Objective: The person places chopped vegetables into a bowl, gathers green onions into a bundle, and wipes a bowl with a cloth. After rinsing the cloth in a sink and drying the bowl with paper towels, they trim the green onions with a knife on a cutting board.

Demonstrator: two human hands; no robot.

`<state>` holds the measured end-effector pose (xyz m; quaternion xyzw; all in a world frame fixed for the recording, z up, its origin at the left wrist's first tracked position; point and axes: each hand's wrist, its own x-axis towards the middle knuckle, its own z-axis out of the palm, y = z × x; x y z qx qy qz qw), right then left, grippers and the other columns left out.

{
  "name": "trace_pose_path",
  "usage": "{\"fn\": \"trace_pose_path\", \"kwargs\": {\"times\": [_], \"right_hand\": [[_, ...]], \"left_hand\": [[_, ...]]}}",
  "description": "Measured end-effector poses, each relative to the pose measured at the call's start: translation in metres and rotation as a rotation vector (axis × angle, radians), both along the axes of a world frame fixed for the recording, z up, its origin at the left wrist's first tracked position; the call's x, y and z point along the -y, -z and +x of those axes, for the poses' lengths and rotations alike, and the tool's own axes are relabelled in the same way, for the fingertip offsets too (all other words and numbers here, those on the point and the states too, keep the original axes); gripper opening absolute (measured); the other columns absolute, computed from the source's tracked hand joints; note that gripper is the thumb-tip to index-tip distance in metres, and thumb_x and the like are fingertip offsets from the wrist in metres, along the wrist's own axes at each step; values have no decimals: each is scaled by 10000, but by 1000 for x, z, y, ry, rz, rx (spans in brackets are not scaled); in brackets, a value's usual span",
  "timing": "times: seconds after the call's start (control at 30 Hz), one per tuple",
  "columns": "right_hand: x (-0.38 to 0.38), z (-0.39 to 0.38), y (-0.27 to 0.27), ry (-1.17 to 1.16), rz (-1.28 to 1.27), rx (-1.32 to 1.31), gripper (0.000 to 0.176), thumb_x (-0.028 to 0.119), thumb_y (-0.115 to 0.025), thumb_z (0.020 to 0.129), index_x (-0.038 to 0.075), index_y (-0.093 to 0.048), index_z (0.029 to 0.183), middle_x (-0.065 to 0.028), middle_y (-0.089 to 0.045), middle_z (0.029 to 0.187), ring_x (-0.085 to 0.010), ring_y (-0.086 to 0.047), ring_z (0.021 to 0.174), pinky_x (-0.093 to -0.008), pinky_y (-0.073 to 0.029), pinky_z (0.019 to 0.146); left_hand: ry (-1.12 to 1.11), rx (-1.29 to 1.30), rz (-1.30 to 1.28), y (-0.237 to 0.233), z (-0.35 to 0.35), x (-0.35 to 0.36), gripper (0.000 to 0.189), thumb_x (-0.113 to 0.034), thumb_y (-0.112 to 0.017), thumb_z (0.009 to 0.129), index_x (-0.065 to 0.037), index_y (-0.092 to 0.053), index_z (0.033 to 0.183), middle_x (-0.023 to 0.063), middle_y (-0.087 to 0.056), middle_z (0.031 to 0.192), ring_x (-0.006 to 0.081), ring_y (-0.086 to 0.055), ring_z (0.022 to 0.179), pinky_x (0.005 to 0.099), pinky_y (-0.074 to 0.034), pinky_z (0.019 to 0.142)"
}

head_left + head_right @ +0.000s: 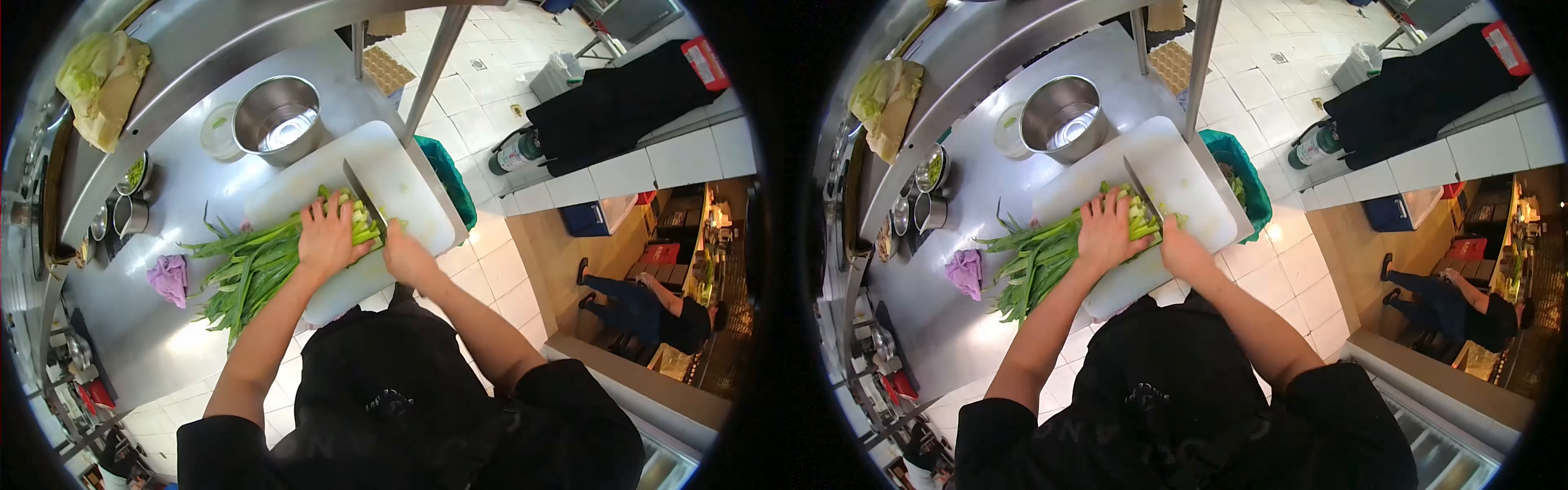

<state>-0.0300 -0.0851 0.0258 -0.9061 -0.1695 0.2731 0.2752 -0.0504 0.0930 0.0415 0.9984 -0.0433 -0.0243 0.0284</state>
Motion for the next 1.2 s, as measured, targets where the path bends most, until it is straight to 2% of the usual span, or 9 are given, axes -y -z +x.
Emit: {"fn": "trace_pose_path", "kwargs": {"times": [0.1,0.2,0.3,0.43,0.5,0.6,0.8,1.13,1.2], "right_hand": [[-3,23,-32,-80,-46,-12,297,54,-435,880,-85,-407,1140,-351,-626,911,-479,-635,874,-539,-496,782],[8,6,-45,-123,-16,-35,303,66,-454,879,-85,-409,1138,-337,-631,894,-480,-632,853,-550,-491,760],[-4,-7,16,18,5,52,319,70,-483,868,-87,-411,1137,-331,-631,904,-475,-628,859,-550,-489,758],[-5,12,10,38,106,38,316,87,-496,868,-85,-414,1120,-327,-629,887,-476,-625,852,-543,-491,758],[2,21,2,-18,125,65,267,75,-504,864,-96,-400,1041,-340,-616,805,-508,-609,789,-561,-475,718],[7,14,-5,-23,93,109,289,76,-515,860,-74,-412,1084,-314,-630,826,-487,-619,828,-555,-481,743],[12,1,-40,-11,51,24,255,63,-499,860,-63,-410,1064,-321,-627,829,-484,-620,819,-560,-478,747],[12,-14,-5,38,80,47,310,92,-493,864,-69,-402,1113,-300,-632,792,-479,-626,779,-568,-478,716],[14,-16,6,63,64,48,351,102,-494,866,-67,-398,1158,-295,-636,787,-468,-635,765,-564,-489,702]], "left_hand": [[5,11,-18,3,-1,0,822,-616,-695,715,-36,-500,1265,156,-452,1386,366,-440,1217,510,-306,1018],[15,37,0,4,0,-1,833,-614,-700,706,-38,-493,1271,154,-456,1381,364,-444,1211,508,-305,1021],[3,32,-40,5,-1,0,861,-585,-731,691,-13,-474,1281,169,-436,1374,364,-421,1221,502,-298,1030],[9,22,-31,2,-2,-1,867,-588,-730,691,-7,-471,1281,175,-436,1370,360,-419,1223,501,-296,1033],[12,40,-66,6,-1,-4,886,-619,-706,695,-7,-467,1289,179,-435,1368,358,-422,1219,501,-293,1032],[24,52,-113,3,-1,-6,852,-628,-644,744,-18,-470,1312,190,-432,1380,388,-416,1226,503,-287,1034],[-2,41,-105,7,0,-5,747,-554,-601,800,-20,-479,1308,191,-447,1365,376,-416,1231,508,-281,1038],[-6,92,-79,11,1,-5,742,-564,-605,793,-31,-486,1296,176,-456,1370,375,-434,1216,510,-279,1048],[-43,95,-83,10,-1,-2,739,-548,-634,786,-29,-484,1291,176,-461,1353,358,-456,1191,496,-313,1019]]}}
